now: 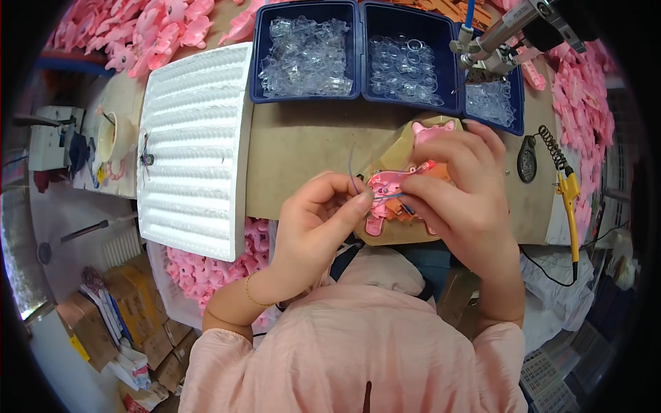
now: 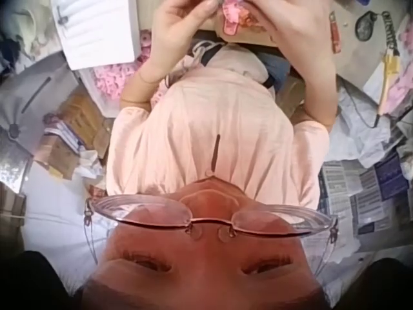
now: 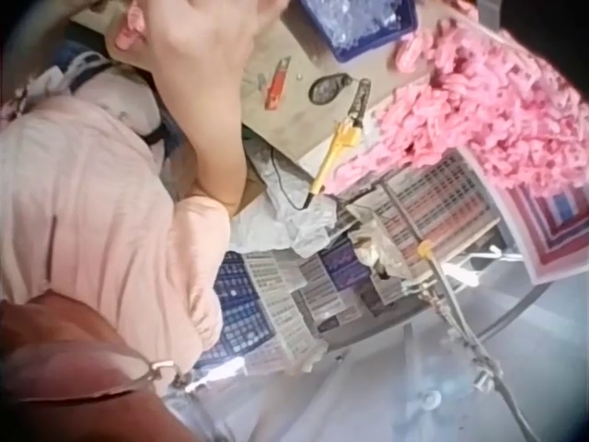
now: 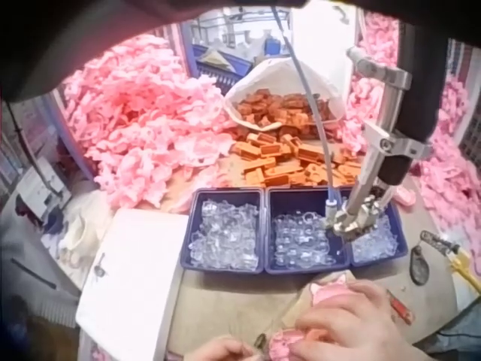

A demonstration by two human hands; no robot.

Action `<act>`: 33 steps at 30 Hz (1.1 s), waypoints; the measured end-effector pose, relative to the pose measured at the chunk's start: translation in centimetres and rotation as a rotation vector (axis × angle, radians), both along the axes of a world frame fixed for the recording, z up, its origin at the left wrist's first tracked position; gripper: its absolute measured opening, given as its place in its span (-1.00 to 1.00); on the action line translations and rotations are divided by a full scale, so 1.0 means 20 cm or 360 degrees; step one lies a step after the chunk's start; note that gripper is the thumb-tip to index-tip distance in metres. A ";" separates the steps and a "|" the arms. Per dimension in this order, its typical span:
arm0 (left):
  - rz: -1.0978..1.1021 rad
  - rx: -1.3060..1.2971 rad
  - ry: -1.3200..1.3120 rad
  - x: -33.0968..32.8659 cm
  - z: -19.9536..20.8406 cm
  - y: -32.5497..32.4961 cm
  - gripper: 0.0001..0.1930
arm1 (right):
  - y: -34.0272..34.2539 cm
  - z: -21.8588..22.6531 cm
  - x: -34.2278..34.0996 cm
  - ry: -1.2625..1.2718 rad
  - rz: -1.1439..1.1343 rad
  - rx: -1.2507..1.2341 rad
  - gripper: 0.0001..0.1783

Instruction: Assembling electronic components and plastic parts into a toy pony.

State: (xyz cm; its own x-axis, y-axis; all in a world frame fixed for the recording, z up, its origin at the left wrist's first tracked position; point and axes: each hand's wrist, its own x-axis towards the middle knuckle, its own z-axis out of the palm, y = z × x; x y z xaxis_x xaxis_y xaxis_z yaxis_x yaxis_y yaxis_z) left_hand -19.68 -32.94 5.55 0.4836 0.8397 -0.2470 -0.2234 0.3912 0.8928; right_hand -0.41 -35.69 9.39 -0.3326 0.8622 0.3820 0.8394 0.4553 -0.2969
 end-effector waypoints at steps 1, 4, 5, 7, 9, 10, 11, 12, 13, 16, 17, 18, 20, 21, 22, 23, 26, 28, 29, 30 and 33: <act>-0.0103 -0.0035 0.0014 -0.01 0.01 0.01 -0.88 | 0.00 0.00 0.01 0.0005 0.0006 -0.0003 -0.73; -0.0279 0.0410 0.0293 -0.02 0.02 0.05 -0.89 | -0.01 0.01 0.02 0.0550 0.0093 -0.0379 -0.81; -0.0279 0.0408 0.0295 -0.03 0.03 0.06 -0.89 | -0.02 0.02 0.01 0.0918 -0.0031 -0.0659 -0.86; -0.0412 0.0878 0.0452 -0.04 0.04 0.07 -0.93 | -0.02 0.03 -0.01 0.1283 -0.0166 -0.0939 -0.90; -0.0439 0.0908 0.0509 -0.03 0.06 0.08 -0.92 | -0.01 0.04 -0.05 0.1627 -0.0199 -0.1097 -0.93; -0.0459 0.0940 0.0577 -0.03 0.06 0.08 -0.92 | 0.00 0.05 -0.06 0.1630 -0.0198 -0.1097 -0.93; -0.0459 0.0940 0.0580 -0.02 0.06 0.09 -0.92 | 0.01 0.06 -0.06 0.1764 -0.0222 -0.1229 -0.90; -0.0479 0.0885 0.0501 -0.02 0.04 0.09 -0.91 | 0.01 0.06 -0.07 0.1897 -0.0244 -0.1361 -0.86; -0.0497 0.0837 0.0416 -0.03 0.03 0.10 -0.90 | 0.02 0.04 -0.05 0.1894 -0.0241 -0.1354 -0.86; -0.0598 0.0717 0.0328 -0.05 0.01 0.12 -0.88 | 0.01 -0.07 0.01 0.2015 -0.0140 -0.1042 -0.86; -0.0596 0.0717 0.0328 -0.04 0.01 0.11 -0.88 | 0.00 -0.09 0.01 0.2014 -0.0139 -0.1043 -0.86; -0.0627 0.0580 0.0362 -0.04 0.01 0.11 -0.87 | 0.00 -0.09 0.00 0.1989 -0.0080 -0.0942 -0.86; -0.0663 0.0437 0.0392 -0.04 0.01 0.11 -0.87 | 0.00 -0.07 -0.03 0.1962 -0.0032 -0.0843 -0.85; -0.0716 0.0551 0.0423 -0.05 0.02 0.12 -0.88 | 0.01 -0.04 -0.04 0.2009 -0.0268 -0.1001 -0.83; -0.0769 0.0670 0.0453 -0.05 0.03 0.12 -0.88 | 0.02 -0.02 -0.04 0.2046 -0.0507 -0.1152 -0.81; -0.0773 0.0674 0.0449 -0.05 0.03 0.12 -0.88 | 0.02 -0.03 -0.03 0.2045 -0.0511 -0.1146 -0.81; -0.0456 0.0155 0.0099 -0.05 0.01 0.09 -0.90 | 0.01 -0.11 -0.03 0.2098 -0.0738 -0.1267 -0.86; -0.0482 -0.0084 -0.0354 -0.06 0.01 0.10 -0.88 | -0.06 -0.11 -0.06 0.2146 -0.0762 -0.1184 -0.92; -0.0479 -0.0079 -0.0356 -0.07 0.00 0.11 -0.88 | -0.09 -0.11 -0.07 0.2143 -0.0757 -0.1182 -0.92; -0.0570 0.0233 -0.0277 -0.08 -0.03 0.12 -0.86 | -0.12 -0.11 -0.08 0.1749 -0.0645 -0.0793 -0.95; -0.0621 0.0513 -0.0234 -0.09 -0.03 0.13 -0.85 | -0.23 -0.03 -0.10 0.1001 -0.0646 -0.0231 -0.94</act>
State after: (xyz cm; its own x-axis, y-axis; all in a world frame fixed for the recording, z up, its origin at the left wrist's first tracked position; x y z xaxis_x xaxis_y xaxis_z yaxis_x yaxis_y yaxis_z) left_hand -21.54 -30.33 4.96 0.7855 0.6126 0.0883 -0.2480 0.1809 0.9517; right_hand -2.35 -40.34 8.72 0.2638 0.9266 0.2681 0.5856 0.0670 -0.8078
